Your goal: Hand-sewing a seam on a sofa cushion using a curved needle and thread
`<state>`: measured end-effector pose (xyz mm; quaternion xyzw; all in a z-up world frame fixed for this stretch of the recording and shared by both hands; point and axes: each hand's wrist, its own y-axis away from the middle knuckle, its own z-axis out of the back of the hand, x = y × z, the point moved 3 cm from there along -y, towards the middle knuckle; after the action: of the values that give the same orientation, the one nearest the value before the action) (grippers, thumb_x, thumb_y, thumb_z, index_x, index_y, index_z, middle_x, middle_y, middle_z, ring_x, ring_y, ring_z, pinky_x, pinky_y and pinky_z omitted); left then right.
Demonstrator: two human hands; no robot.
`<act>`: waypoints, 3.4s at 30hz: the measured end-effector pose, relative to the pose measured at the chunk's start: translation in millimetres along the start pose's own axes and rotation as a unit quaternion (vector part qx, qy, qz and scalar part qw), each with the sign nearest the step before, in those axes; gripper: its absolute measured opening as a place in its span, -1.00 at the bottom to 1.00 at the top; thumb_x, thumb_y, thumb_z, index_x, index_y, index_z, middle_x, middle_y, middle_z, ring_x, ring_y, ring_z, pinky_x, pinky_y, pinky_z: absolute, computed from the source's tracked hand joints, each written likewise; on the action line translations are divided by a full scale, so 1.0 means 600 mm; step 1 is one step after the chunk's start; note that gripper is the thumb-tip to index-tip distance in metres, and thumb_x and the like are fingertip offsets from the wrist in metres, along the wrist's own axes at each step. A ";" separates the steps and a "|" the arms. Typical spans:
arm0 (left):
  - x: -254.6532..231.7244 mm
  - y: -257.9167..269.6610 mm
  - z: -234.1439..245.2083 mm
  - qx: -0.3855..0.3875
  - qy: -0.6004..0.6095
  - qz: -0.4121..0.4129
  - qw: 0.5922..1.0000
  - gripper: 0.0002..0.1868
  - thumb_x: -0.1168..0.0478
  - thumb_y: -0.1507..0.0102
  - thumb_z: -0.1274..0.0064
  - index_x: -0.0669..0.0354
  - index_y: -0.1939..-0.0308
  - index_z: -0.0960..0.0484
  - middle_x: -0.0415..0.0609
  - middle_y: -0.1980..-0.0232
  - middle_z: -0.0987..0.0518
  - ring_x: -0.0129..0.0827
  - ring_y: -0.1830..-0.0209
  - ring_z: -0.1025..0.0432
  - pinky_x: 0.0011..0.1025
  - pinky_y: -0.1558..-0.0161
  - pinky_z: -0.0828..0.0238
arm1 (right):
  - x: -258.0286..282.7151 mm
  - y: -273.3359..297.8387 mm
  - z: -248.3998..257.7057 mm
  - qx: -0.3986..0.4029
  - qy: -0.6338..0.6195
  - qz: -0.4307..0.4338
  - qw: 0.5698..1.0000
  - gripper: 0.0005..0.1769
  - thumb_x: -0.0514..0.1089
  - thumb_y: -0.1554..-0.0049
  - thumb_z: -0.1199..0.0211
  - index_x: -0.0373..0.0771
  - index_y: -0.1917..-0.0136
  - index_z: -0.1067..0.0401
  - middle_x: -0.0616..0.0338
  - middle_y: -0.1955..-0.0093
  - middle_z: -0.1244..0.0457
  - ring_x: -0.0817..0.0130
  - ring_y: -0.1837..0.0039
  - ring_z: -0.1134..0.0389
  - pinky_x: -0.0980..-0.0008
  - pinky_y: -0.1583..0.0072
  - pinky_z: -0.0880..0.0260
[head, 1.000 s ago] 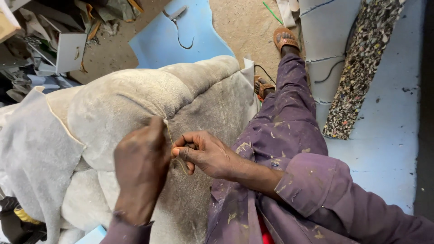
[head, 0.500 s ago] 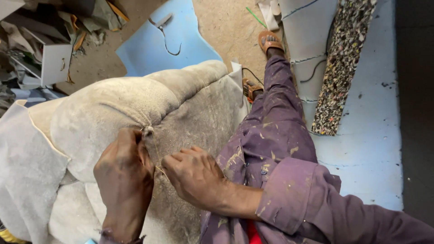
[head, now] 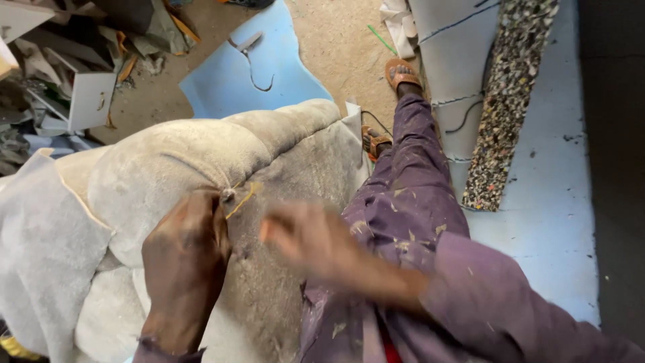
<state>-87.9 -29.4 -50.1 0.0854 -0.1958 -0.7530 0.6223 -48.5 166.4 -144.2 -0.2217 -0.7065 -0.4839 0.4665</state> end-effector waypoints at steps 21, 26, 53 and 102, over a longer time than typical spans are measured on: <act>0.007 -0.022 0.000 0.048 0.050 0.028 0.997 -0.82 0.12 -0.67 -0.19 0.03 -0.25 -0.84 0.10 -0.14 -0.87 0.28 -0.07 -0.74 0.28 0.02 -0.67 | -0.114 -0.148 0.047 0.199 -0.012 -0.007 0.980 -0.96 -0.08 -0.53 -0.50 -0.01 -0.18 -0.72 0.33 0.00 -0.54 0.39 0.01 -0.48 0.27 -0.04 -0.39; -0.012 -0.002 0.024 0.043 0.000 0.036 0.998 -0.70 0.13 -0.63 -0.21 -0.09 -0.43 -0.80 0.00 -0.13 -0.88 0.18 -0.08 -0.77 0.22 0.06 -0.69 | -0.110 -0.167 0.073 0.139 -0.067 0.041 0.987 -0.85 -0.22 -0.46 -0.36 0.00 -0.22 -0.69 0.37 -0.03 -0.56 0.47 -0.05 -0.55 0.35 -0.15 -0.52; 0.002 -0.060 0.006 0.146 -0.030 0.032 0.988 -0.83 0.06 -0.66 -0.16 0.00 -0.05 -0.60 0.14 0.03 -0.77 0.35 0.00 -0.62 0.34 0.08 -0.50 | -0.122 -0.215 0.032 0.236 -0.150 0.014 0.960 -0.60 0.13 -0.54 -0.47 -0.14 0.04 -0.71 0.24 0.17 -0.56 0.53 0.14 -0.54 0.43 0.05 -0.52; -0.201 0.045 -0.079 -0.065 0.548 0.123 0.825 -0.68 0.02 -0.79 0.03 0.04 -0.10 -0.75 -0.24 0.29 -0.54 -0.49 0.36 -0.41 -0.37 0.23 -0.38 | -0.186 -0.171 0.020 0.403 -0.655 -0.051 0.637 -0.80 -0.13 -0.66 -0.36 -0.34 -0.29 -0.56 0.49 0.38 -0.07 0.65 0.32 0.02 0.59 0.26 0.07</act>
<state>-20.2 74.6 -96.2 0.4187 0.2178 -0.5108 0.7186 -80.2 148.1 -291.7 -0.2348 -0.9619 0.0975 -0.1006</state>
